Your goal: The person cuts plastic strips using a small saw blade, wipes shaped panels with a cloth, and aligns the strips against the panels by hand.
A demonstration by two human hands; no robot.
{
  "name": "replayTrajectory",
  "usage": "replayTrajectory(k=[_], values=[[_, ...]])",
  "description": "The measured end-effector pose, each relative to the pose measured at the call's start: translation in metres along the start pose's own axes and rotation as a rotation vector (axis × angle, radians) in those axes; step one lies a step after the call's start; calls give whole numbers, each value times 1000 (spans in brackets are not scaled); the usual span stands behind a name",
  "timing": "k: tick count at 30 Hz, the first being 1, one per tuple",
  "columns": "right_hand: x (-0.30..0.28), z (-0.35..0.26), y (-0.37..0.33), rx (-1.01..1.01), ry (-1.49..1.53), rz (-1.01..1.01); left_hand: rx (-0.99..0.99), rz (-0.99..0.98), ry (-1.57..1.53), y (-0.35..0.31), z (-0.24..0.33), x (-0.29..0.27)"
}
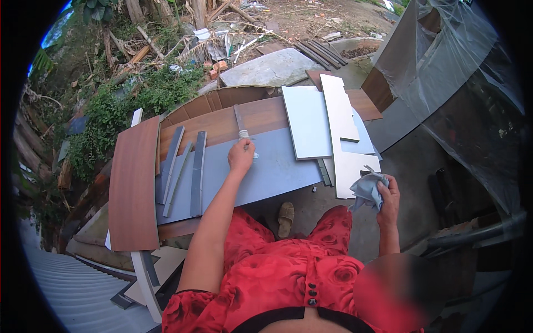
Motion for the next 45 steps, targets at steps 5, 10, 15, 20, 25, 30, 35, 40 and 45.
replayTrajectory(k=[5,10,15,20,25,30,35,40,45], values=[[111,-8,56,-46,-95,-357,59,-16,225,-52,-22,-63],[255,4,98,-314,-414,-441,50,-45,298,-72,-31,-77],[342,56,118,-605,-1078,-431,25,-67,317,-68,-20,-70],[345,123,101,-815,-1208,-506,30,-73,278,-67,-20,-73],[300,111,62,-886,-1230,-468,36,-68,268,-67,-25,-77],[235,103,14,-890,-1278,-491,34,-66,276,-68,-23,-73],[173,96,-18,-807,-1303,-484,23,-67,299,-69,-25,-70],[157,93,-13,-655,-1184,-468,53,-73,318,-67,-27,-73],[221,55,12,-745,-992,-434,75,-97,340,-64,-21,-71]])
Point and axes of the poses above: each hand's wrist, its own y-axis towards the middle knuckle, its own x-axis out of the palm, z = x × y, the point moved 4 cm from there along y, towards the middle knuckle, and after that the axes turned 13 degrees about -y, right-handed, at the moved point
